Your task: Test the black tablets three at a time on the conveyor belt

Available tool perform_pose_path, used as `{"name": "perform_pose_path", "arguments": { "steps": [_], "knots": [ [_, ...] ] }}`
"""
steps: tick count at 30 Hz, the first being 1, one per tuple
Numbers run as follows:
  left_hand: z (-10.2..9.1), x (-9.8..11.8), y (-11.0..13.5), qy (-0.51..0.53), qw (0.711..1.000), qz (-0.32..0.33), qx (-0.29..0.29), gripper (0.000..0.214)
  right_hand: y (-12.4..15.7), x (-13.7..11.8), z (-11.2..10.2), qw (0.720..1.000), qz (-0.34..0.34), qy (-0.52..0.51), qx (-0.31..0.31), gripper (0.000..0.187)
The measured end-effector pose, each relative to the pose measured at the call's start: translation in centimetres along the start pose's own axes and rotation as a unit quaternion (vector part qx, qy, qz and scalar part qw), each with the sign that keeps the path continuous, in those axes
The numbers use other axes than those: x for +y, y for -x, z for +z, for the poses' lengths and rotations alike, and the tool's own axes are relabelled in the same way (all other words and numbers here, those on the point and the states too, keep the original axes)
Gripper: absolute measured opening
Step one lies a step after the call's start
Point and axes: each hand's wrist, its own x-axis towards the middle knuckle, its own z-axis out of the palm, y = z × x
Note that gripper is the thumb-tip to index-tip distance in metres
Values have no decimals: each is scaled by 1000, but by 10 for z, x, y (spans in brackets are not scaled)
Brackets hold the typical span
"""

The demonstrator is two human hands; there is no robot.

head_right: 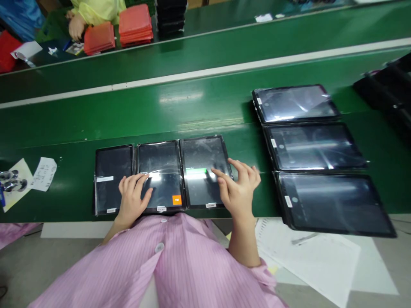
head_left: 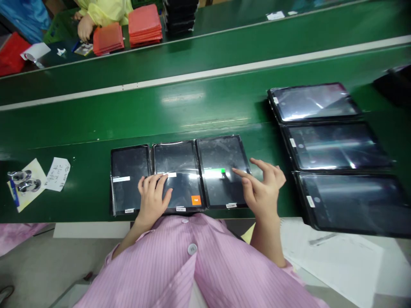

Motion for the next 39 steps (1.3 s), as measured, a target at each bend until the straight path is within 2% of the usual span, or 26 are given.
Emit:
{"name": "perform_pose_path", "arguments": {
  "steps": [8, 11, 15, 18, 20, 25, 28, 31, 33, 36, 37, 39],
  "knots": [
    [-9, -2, 2, 0, 998, 34, -61, 59, 2, -5, 10, 999, -20, -16, 23, 43],
    [-15, -16, 8, -13, 999, 25, -17, 63, 1, -5, 10, 999, -21, -20, 30, 42],
    [-26, -55, 23, -81, 992, -81, 51, 64, 0, -1, 11, 999, -13, -31, 41, 41],
    [-34, -83, 34, -110, 979, -159, 67, 68, 0, 1, 12, 998, -10, -36, 41, 41],
    [-39, -96, 40, -116, 975, -176, 69, 68, -1, 0, 12, 999, -6, -37, 36, 41],
    [-43, -105, 45, -112, 983, -124, 79, 61, -7, -12, 7, 999, 16, -35, -36, 41],
    [-42, -106, 45, -115, 984, -89, 99, 60, -12, -21, 4, 998, 14, -43, -40, 44],
    [-48, -109, 45, -118, 989, -74, 55, 54, -18, -26, -2, 998, -6, -38, -56, 48],
    [-58, -113, 42, -106, 991, -67, 50, 57, -27, -29, -8, 997, -26, -25, -73, 50],
    [-78, -122, 24, -81, 991, -45, 93, 64, -52, -38, -12, 992, -74, -13, -101, 53],
    [-83, -125, 13, -67, 993, -30, 88, 63, -62, -43, -10, 988, -96, -11, -117, 53],
    [-85, -129, -16, -25, 999, 14, 33, 61, -85, -57, 3, 978, -138, -3, -153, 54]
  ]
}}
